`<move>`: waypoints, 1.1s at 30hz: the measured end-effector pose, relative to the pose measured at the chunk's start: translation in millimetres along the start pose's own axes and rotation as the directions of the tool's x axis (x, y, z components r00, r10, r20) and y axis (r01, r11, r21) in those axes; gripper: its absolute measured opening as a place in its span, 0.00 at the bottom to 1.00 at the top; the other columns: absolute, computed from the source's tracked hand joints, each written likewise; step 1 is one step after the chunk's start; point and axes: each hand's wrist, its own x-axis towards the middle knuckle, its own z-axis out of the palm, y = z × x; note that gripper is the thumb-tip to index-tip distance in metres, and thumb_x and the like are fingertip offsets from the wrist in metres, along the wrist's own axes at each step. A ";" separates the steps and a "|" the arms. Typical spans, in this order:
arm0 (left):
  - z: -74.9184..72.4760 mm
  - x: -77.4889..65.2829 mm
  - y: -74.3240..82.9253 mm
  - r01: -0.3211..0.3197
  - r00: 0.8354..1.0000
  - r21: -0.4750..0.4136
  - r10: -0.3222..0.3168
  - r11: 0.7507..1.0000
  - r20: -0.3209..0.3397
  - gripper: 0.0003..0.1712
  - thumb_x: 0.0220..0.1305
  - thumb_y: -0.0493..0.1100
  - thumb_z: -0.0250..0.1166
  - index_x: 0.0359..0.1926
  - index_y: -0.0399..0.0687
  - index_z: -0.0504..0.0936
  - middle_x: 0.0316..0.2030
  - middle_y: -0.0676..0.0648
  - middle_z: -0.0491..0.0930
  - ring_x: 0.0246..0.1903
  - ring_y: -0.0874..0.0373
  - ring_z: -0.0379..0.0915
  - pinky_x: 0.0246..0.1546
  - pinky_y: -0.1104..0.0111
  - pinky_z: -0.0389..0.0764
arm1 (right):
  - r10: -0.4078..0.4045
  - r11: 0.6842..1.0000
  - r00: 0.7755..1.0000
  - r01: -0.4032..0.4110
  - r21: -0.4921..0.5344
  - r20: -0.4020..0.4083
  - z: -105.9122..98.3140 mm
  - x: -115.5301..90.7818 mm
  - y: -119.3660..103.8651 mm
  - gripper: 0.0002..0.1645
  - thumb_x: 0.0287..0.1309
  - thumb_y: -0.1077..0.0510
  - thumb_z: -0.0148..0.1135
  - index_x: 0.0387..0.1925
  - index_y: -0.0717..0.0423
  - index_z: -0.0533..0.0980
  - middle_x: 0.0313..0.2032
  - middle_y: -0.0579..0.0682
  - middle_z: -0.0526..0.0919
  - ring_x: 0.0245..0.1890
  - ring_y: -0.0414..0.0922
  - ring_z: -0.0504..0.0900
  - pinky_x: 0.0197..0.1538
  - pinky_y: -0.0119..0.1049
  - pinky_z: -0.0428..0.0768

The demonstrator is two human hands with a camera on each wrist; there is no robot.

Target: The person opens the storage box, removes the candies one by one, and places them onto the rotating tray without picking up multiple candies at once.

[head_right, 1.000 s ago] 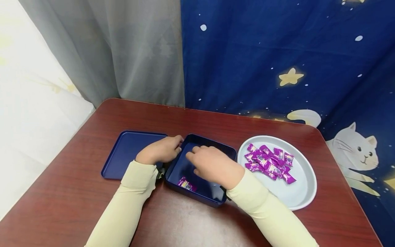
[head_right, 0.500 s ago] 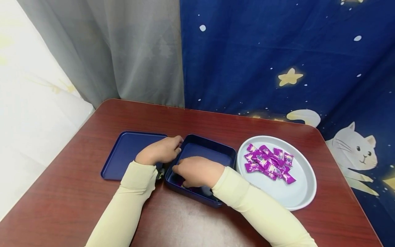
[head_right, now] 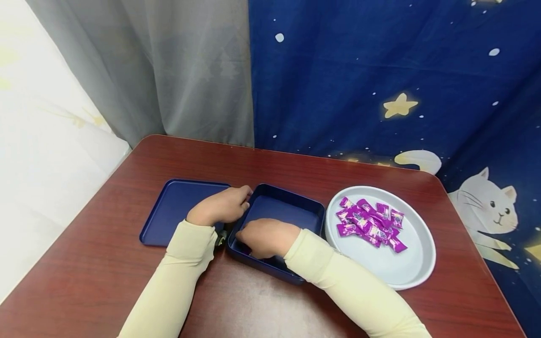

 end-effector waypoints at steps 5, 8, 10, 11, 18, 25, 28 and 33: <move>-0.1 -0.3 0.3 0.000 1.000 0.004 0.000 1.000 -0.003 0.18 0.69 0.40 0.49 0.57 0.38 0.69 0.49 0.41 0.77 0.47 0.53 0.73 0.49 0.57 0.76 | 0.010 1.000 1.000 -0.010 0.008 -0.001 2.5 1.4 -0.4 0.09 0.48 0.62 0.66 0.31 0.48 0.75 0.22 0.44 0.77 0.22 0.40 0.73 0.29 0.34 0.76; -0.2 -0.5 0.4 -0.001 1.000 0.003 0.002 1.000 -0.004 0.18 0.69 0.39 0.49 0.57 0.38 0.69 0.49 0.41 0.77 0.46 0.53 0.73 0.49 0.57 0.76 | 0.020 1.000 1.000 -0.019 0.010 -0.018 3.3 0.8 0.0 0.10 0.47 0.64 0.65 0.29 0.48 0.73 0.21 0.44 0.76 0.20 0.40 0.72 0.26 0.35 0.74; -0.4 -0.6 0.3 0.000 1.000 0.001 0.000 1.000 -0.003 0.18 0.69 0.39 0.49 0.57 0.38 0.69 0.49 0.41 0.77 0.46 0.53 0.73 0.49 0.57 0.76 | 0.029 1.000 0.999 -0.029 0.008 -0.032 3.8 0.1 0.2 0.11 0.47 0.65 0.64 0.29 0.48 0.72 0.20 0.44 0.75 0.19 0.40 0.71 0.25 0.35 0.74; -0.4 -0.7 0.3 -0.001 1.000 0.001 0.001 1.000 -0.004 0.18 0.69 0.39 0.49 0.57 0.38 0.68 0.49 0.41 0.77 0.46 0.53 0.73 0.49 0.57 0.76 | 0.035 0.999 0.999 -0.035 0.009 -0.037 4.2 -0.3 0.1 0.11 0.47 0.65 0.63 0.28 0.48 0.72 0.20 0.44 0.75 0.19 0.40 0.71 0.25 0.35 0.73; -0.9 -0.8 0.4 0.001 1.000 0.001 -0.001 1.000 0.002 0.18 0.69 0.40 0.49 0.57 0.38 0.68 0.50 0.41 0.76 0.46 0.53 0.73 0.49 0.57 0.76 | 0.058 0.998 0.997 -0.059 -0.010 -0.044 6.3 -2.7 -1.3 0.09 0.51 0.66 0.61 0.30 0.50 0.72 0.20 0.46 0.75 0.18 0.41 0.72 0.25 0.35 0.74; -1.1 -1.0 0.7 0.010 1.000 -0.006 -0.010 1.000 0.007 0.19 0.69 0.40 0.49 0.59 0.39 0.67 0.52 0.41 0.76 0.48 0.53 0.72 0.50 0.56 0.76 | 0.060 0.997 0.997 -0.062 -0.041 -0.045 5.1 -4.0 -1.3 0.10 0.52 0.67 0.59 0.35 0.53 0.72 0.24 0.48 0.75 0.23 0.44 0.73 0.30 0.36 0.76; -0.9 -0.9 0.6 0.009 1.000 -0.008 -0.009 1.000 0.006 0.19 0.69 0.40 0.49 0.59 0.39 0.67 0.51 0.41 0.76 0.47 0.53 0.72 0.50 0.57 0.76 | 0.047 0.998 0.998 -0.049 -0.039 -0.051 4.4 -4.7 -1.3 0.11 0.51 0.68 0.59 0.36 0.53 0.70 0.23 0.47 0.74 0.22 0.43 0.72 0.30 0.35 0.75; -0.7 -1.0 0.8 -0.002 1.000 -0.002 0.002 1.000 0.001 0.18 0.69 0.39 0.49 0.57 0.38 0.68 0.49 0.41 0.77 0.46 0.53 0.73 0.49 0.57 0.76 | 0.031 0.999 0.995 -0.028 0.034 -0.094 1.6 -8.1 0.8 0.13 0.50 0.71 0.58 0.32 0.52 0.68 0.16 0.44 0.69 0.17 0.40 0.68 0.24 0.33 0.71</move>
